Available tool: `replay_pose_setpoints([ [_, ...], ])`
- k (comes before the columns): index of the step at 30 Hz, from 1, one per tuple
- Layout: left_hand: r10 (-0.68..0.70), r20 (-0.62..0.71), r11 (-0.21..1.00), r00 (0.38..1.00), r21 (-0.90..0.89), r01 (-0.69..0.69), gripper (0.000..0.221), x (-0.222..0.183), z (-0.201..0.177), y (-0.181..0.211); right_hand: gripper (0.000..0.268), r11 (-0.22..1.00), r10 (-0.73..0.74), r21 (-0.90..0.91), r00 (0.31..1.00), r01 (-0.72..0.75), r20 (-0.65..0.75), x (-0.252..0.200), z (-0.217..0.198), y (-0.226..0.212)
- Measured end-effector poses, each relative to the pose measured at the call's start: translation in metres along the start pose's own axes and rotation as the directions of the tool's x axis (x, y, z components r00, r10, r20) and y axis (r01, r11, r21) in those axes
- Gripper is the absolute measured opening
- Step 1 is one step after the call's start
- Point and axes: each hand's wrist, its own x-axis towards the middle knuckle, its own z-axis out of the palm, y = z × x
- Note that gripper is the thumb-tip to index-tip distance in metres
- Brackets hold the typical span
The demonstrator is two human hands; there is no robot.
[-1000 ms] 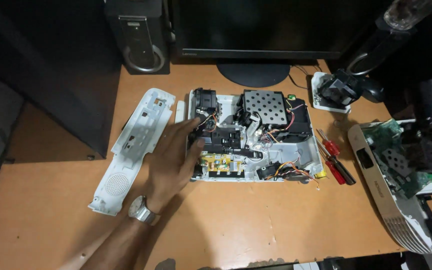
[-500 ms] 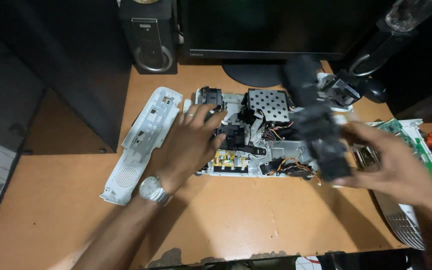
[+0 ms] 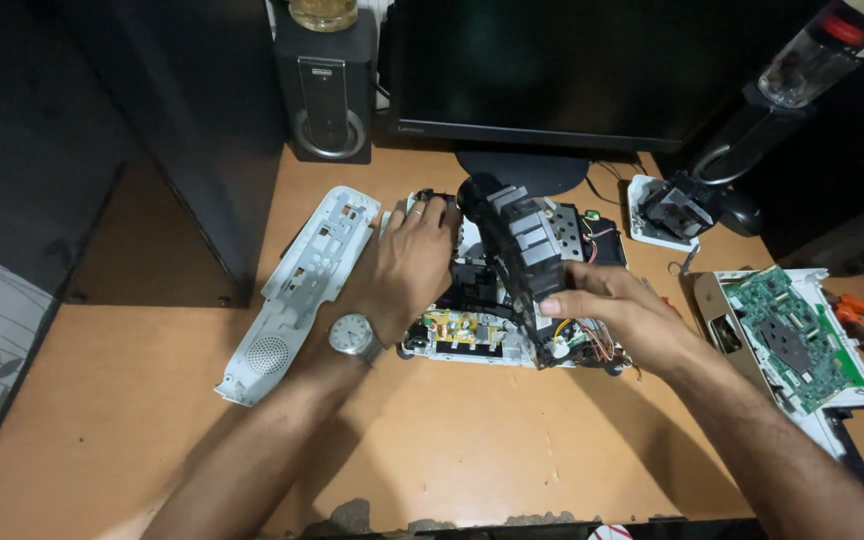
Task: Disassembling the internal cooling and optical components of an electronic device by removing screws and disconnecting wire harnesses.
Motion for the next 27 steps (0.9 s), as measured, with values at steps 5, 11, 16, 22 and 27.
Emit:
replay_pose_setpoints([
  [5, 0.033, -0.062, 0.985, 0.997, -0.169, -0.044, 0.032, 0.004, 0.003, -0.026, 0.078, 1.0, 0.029, 0.011, 0.999, -0.029, 0.017, -0.003, 0.007, -0.015],
  [11, -0.021, 0.035, 0.846, 0.999, -0.531, 0.036, 0.023, 0.023, 0.01, -0.043, 0.089, 0.979, 0.105, -0.174, 0.994, -0.105, -0.011, 0.003, -0.003, -0.006],
  [16, -0.116, 0.096, 0.691, 0.989, -0.707, 0.15, 0.016, 0.016, -0.017, -0.04, 0.092, 0.894, 0.16, -0.419, 0.987, -0.157, -0.029, 0.004, 0.002, -0.028],
  [22, -0.197, 0.259, 0.591, 0.946, -0.738, 0.325, 0.023, 0.017, -0.031, -0.044, 0.095, 0.826, 0.221, -0.527, 0.975, -0.201, -0.024, 0.002, 0.013, -0.048],
  [27, -0.213, 0.293, 0.545, 0.932, -0.756, 0.362, 0.029, 0.017, -0.029, -0.037, 0.093, 0.807, 0.241, -0.551, 0.97, -0.213, -0.022, 0.004, 0.016, -0.061],
])
